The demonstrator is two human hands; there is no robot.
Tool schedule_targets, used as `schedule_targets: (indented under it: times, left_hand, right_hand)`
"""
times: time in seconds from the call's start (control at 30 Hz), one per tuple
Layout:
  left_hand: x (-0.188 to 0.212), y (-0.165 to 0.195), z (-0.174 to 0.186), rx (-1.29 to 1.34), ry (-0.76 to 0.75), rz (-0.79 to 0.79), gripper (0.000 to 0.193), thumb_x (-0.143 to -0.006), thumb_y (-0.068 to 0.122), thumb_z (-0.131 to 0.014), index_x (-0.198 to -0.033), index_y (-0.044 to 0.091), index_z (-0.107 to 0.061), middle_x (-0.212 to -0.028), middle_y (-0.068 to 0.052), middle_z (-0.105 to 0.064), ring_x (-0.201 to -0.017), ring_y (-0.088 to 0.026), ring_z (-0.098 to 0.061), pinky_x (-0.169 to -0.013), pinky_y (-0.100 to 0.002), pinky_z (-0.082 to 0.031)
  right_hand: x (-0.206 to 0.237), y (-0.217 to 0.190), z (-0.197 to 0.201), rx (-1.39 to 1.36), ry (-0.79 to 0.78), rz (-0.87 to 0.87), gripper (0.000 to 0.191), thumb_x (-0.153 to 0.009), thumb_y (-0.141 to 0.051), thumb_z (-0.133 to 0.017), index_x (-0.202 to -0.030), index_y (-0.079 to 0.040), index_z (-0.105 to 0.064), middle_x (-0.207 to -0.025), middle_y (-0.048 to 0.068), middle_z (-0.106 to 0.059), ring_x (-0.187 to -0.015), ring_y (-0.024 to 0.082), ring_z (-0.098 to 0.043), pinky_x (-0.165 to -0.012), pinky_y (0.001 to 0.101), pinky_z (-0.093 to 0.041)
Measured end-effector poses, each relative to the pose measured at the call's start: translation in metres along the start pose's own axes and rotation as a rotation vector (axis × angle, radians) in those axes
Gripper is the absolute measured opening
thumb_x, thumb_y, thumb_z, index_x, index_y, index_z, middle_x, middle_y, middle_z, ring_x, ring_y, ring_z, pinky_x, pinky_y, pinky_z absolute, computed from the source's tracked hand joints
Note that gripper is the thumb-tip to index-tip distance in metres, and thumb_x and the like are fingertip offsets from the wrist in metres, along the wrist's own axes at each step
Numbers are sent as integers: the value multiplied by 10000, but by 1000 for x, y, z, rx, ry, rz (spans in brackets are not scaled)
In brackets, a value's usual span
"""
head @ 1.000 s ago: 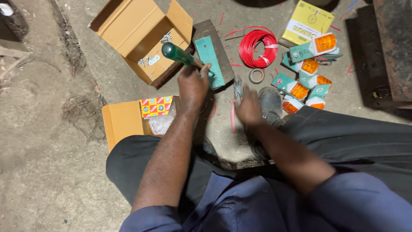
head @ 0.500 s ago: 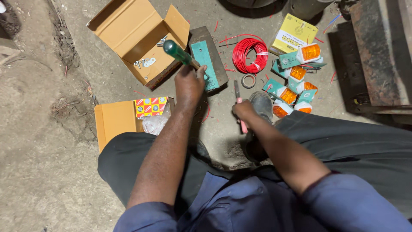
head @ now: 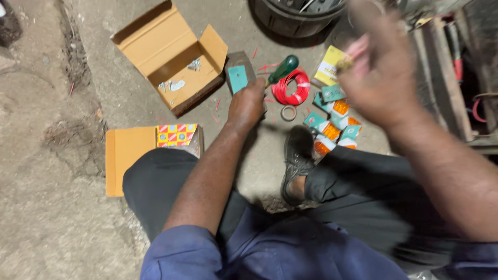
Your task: The person sits on the floor and uses a hammer and chisel to drive nails into a small teal plastic board. They repeatedly position the chisel, strike it, and adjust the board. The person also handles a white plastic socket and places it into a cardboard box.
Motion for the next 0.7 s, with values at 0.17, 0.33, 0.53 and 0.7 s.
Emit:
schedule_targets:
  times: [0.17,0.33,0.53,0.7]
  left_hand:
    - [3,-1,0,41,13,4,227,-852,-6,-608,-1066,48,-553,-1000,-244,-682,-928,-455,-690,-786,-550,-538]
    - [0,-3,3,52,-2,19,293,-851,-43,-608,-1119,56,-546,-1012,-240,-683,-938,-449,-691,-794,-550,-539]
    - [-1,-6,7,74,24,3,357,-783,-55,-621,-1117,42,-539,-1015,-239,-675,-946,-457,-684,-782,-553,-538]
    - [4,-8,5,54,21,18,289,-838,-54,-598,-1103,47,-543,-1027,-229,-678,-966,-457,-686,-803,-554,-542]
  right_hand:
    - [-9,-33,-3,327,-260,163,661,-840,-70,-747,-1482,-126,-603,-983,177,-590,-866,328,-610,-707,447,-527]
    - [-61,-84,63,89,249,-69,667,-844,-85,-721,-1498,-107,-592,-977,168,-616,-837,304,-624,-692,428,-540]
    - [-42,-95,5,426,-199,260,678,-849,-103,-691,-1517,-83,-579,-970,157,-647,-802,276,-640,-675,405,-556]
    - [-45,-74,44,62,159,-221,689,-853,-119,-666,-1533,-63,-569,-965,148,-673,-772,253,-653,-661,386,-570]
Point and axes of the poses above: each hand's wrist, its own x-axis away from the middle knuckle, its own z-axis out of the back of the hand, y = z × x, the point moved 1 cm from there along -x, towards the middle knuckle
